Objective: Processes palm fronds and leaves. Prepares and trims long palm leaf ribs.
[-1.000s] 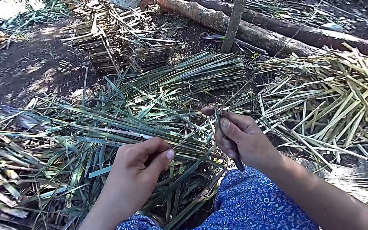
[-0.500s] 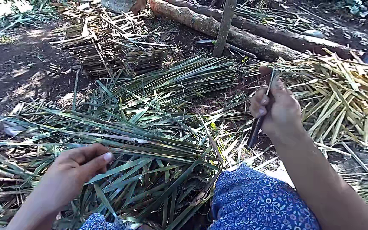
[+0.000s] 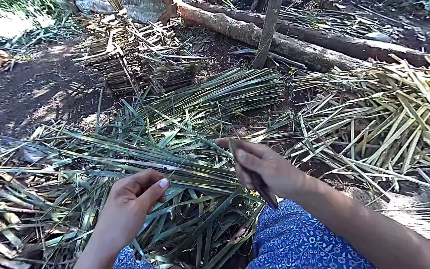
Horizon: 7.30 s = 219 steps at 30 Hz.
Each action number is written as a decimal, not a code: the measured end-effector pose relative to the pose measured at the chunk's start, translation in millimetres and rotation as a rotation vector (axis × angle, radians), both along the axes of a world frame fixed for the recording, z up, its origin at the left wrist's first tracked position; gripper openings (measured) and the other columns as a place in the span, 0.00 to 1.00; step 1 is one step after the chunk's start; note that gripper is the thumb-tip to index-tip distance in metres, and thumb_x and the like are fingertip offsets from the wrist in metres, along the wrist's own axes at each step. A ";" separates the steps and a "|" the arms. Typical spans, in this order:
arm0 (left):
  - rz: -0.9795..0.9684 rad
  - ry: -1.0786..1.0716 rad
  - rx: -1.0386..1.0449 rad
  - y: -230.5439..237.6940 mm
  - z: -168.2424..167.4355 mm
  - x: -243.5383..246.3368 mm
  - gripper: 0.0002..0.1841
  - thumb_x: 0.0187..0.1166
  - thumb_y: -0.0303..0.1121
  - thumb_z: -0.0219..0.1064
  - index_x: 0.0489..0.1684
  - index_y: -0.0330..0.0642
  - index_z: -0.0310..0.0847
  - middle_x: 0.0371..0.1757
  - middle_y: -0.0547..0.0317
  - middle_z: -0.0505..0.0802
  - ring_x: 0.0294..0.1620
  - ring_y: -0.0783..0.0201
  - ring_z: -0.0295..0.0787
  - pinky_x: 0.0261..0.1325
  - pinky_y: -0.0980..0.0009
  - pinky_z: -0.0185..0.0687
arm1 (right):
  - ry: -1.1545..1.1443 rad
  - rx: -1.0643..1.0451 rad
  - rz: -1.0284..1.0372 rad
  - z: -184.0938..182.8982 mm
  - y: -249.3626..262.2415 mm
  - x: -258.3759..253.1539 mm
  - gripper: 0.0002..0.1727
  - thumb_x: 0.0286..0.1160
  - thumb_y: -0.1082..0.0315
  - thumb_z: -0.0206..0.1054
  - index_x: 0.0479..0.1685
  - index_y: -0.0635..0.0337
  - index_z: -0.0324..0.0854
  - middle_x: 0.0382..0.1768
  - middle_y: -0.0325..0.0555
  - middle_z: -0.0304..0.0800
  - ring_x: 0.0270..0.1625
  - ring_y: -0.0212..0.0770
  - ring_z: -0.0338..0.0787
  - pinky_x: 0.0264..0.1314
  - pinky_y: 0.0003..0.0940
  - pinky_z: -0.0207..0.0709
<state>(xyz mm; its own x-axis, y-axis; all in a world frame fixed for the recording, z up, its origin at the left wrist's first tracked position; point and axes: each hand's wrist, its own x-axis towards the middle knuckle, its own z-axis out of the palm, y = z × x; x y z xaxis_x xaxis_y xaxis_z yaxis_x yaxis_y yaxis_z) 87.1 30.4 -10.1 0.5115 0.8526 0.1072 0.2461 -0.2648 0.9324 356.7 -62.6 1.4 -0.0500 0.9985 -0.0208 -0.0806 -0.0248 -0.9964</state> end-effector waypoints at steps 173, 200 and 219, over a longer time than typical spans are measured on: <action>-0.107 -0.346 1.078 -21.6 -19.6 43.6 0.05 0.81 0.24 0.67 0.37 0.42 0.76 0.46 0.60 0.89 0.54 0.69 0.90 0.59 0.76 0.88 | 0.381 -0.014 0.144 -5.4 4.4 -3.4 0.21 0.91 0.56 0.50 0.73 0.52 0.78 0.15 0.23 0.72 0.14 0.15 0.69 0.18 0.09 0.65; 0.091 -0.724 0.207 -37.4 -16.7 60.9 0.06 0.72 0.32 0.78 0.35 0.57 0.87 0.37 0.71 0.94 0.38 0.72 0.94 0.48 0.75 0.93 | 0.453 0.064 -0.261 -12.5 14.9 36.4 0.27 0.96 0.52 0.31 0.73 0.44 0.75 0.12 0.23 0.66 0.12 0.17 0.66 0.17 0.12 0.66; -0.017 -0.459 -0.047 -33.2 -2.6 99.4 0.13 0.71 0.17 0.69 0.33 0.52 0.79 0.31 0.71 0.94 0.31 0.74 0.92 0.41 0.76 0.91 | -1.238 0.590 -0.300 8.1 -22.2 29.3 0.23 0.55 0.71 0.77 0.57 0.56 0.90 0.49 0.51 0.89 0.41 0.48 0.90 0.34 0.46 0.86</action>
<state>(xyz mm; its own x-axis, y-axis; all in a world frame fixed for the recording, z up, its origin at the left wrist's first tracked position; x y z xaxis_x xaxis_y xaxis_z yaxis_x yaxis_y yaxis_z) 186.5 -2.7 -12.7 0.4338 0.8539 0.2876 -0.1993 -0.2203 0.9548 386.0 -84.9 9.4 -0.0940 0.8450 0.5265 0.9181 0.2781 -0.2823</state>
